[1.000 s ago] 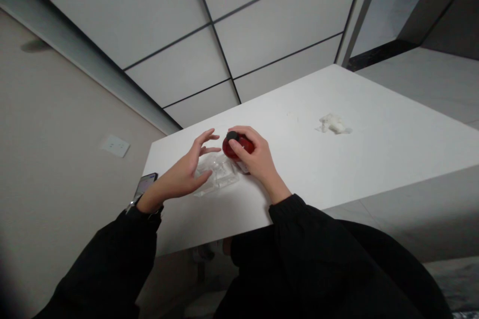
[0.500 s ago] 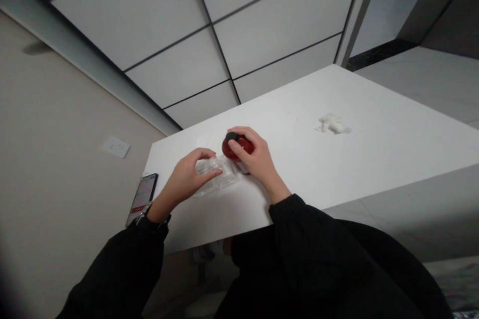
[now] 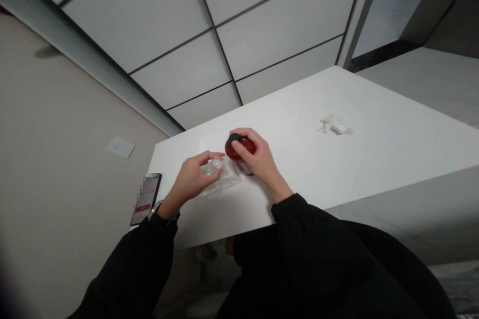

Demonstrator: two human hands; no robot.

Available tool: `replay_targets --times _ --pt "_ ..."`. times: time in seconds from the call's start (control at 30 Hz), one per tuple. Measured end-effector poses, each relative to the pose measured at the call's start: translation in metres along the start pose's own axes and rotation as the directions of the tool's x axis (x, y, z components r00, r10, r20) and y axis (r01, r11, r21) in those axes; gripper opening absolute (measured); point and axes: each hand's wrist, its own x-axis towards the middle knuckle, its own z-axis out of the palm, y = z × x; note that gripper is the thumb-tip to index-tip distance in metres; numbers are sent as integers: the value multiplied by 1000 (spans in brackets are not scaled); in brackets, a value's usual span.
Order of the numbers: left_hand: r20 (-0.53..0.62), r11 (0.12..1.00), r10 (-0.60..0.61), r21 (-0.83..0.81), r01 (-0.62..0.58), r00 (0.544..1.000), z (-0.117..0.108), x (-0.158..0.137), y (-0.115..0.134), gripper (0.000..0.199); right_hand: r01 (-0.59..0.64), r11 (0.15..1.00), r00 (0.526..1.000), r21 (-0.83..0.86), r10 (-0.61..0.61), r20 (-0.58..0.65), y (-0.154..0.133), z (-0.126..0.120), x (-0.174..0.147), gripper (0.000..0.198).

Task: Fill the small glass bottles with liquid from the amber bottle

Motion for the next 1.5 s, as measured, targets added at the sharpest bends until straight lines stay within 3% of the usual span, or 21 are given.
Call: replay_targets --times 0.1,0.23,0.33,0.4,0.53,0.77,1.03,1.17,1.4,1.5 --pt "-51 996 80 -24 -81 995 -9 -5 -3 32 -2 1000 1000 0 2 -5 0 0 0 31" --pt "-190 961 117 -228 -160 975 -26 -24 -30 91 -8 1000 1000 -7 8 -11 -1 0 0 32" --pt "-77 931 51 -358 -76 996 -21 -39 -60 114 -7 1000 1000 -23 7 -3 -1 -1 -1 33" --pt "7 920 30 -392 -25 1000 -10 -46 -75 106 -8 999 1000 -32 8 -6 0 -2 -1 33" --pt "10 893 23 -450 -16 1000 11 -50 -87 78 -10 998 1000 -55 9 -11 1 -4 -2 32" --pt "15 858 33 -513 -21 999 15 -50 -83 56 -9 995 1000 -95 6 -26 0 -6 -3 31" --pt "-21 754 -26 -657 5 999 29 -53 -90 62 4 992 999 -122 -10 -51 3 -8 -5 31" --pt "17 779 -24 -626 29 1000 31 -53 -92 74 -9 993 999 -117 4 -50 5 -9 -6 31" --pt "2 787 -46 -615 38 999 29 -54 -92 68 -9 993 999 -121 4 -44 5 -9 -5 30" --pt "32 815 1 -579 18 999 27 -54 -90 67 -5 992 999 -123 0 -48 5 -9 -5 30"
